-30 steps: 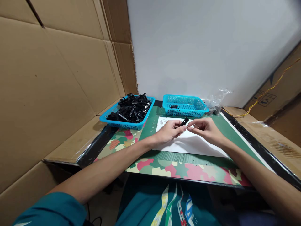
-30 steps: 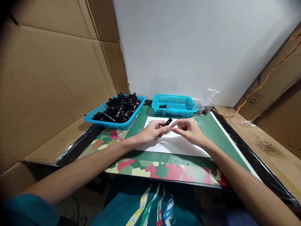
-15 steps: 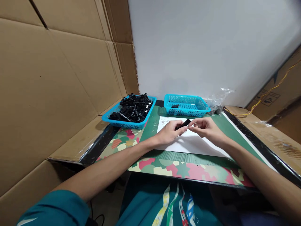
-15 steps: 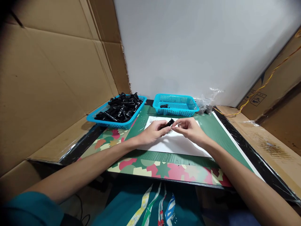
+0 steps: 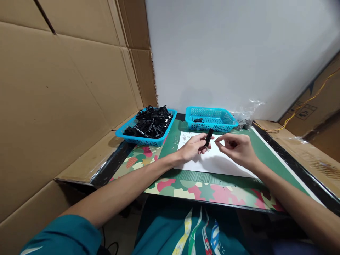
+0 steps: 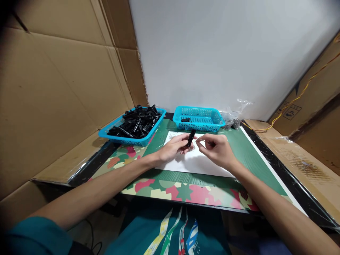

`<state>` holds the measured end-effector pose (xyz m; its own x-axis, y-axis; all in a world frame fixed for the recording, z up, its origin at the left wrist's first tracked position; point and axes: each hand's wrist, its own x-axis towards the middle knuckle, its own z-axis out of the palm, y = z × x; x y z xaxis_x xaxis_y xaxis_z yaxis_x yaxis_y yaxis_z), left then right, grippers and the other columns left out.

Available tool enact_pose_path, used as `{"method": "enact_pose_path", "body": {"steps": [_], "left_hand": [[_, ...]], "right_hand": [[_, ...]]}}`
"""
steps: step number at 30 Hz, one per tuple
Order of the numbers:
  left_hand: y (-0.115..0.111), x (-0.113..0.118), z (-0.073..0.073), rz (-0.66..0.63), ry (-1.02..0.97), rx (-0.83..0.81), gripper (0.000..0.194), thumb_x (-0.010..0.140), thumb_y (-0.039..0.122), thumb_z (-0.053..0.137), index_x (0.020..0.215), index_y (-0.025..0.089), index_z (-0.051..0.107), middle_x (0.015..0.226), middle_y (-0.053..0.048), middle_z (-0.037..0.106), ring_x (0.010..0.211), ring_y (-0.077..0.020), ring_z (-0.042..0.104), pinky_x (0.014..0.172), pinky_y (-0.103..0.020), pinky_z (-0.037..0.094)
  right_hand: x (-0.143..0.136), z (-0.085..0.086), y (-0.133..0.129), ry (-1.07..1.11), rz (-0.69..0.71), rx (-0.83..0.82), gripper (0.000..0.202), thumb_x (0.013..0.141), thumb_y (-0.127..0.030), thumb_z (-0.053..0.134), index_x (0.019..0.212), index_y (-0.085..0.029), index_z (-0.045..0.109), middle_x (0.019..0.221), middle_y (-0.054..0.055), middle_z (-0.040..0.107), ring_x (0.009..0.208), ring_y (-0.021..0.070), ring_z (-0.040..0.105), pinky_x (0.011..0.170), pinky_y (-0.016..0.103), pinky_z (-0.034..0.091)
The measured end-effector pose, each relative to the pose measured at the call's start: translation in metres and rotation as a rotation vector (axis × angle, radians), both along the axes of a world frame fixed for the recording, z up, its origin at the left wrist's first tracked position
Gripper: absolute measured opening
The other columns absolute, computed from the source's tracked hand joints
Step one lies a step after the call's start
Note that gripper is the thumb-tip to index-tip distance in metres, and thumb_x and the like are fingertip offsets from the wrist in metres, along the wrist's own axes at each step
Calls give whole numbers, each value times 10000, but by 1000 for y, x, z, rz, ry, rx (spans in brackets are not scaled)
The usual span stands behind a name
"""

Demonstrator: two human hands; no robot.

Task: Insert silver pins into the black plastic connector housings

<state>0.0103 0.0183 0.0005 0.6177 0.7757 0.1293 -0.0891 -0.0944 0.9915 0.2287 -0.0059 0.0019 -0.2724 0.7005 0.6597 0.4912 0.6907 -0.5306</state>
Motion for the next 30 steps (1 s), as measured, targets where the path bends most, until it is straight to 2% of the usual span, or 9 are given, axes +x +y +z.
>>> {"method": "enact_pose_path", "body": {"steps": [4,8,14,21,25,30], "left_hand": [[1,-1,0,-1,-19,124,343,1031,370,517,1264,128,587,1013,-70,615,727,-114,498,669,-273,379],[1,-1,1,1,-3,200,356,1053,375,510,1297,127,584,989,-57,585,730,-117,492,701,-286,405],[-1,0,-1,-11,-10,185,324,1055,342,509,1298,135,567,880,-11,523,728,-124,490,711,-286,405],[-2,-1,-2,15,15,147,260,1069,368,492,1233,166,504,822,3,548,701,-133,522,710,-290,417],[-4,-2,-1,15,93,156,257,1097,422,432,1216,196,464,727,30,525,676,-148,523,694,-287,417],[-8,-2,3,4,119,185,232,1111,407,392,1179,196,461,799,21,533,637,-116,443,636,-260,366]], "right_hand": [[0,-6,-1,-185,29,364,168,941,-147,628,874,-186,776,537,-61,503,475,84,386,515,242,343],[2,-8,2,-289,54,482,204,977,-110,589,992,-179,780,620,-24,649,498,93,496,531,232,390],[2,-11,5,-359,42,494,181,987,-123,605,924,-161,771,619,-13,665,500,103,547,528,251,384],[2,-11,5,-378,58,494,189,990,-114,605,931,-160,779,620,-11,687,495,104,570,525,260,379],[0,-10,4,-330,94,469,184,980,-110,621,919,-158,788,623,-4,695,490,102,566,519,257,381],[-2,-10,3,-218,168,382,166,956,-110,652,900,-168,797,640,-4,711,490,90,558,499,244,371]]}}
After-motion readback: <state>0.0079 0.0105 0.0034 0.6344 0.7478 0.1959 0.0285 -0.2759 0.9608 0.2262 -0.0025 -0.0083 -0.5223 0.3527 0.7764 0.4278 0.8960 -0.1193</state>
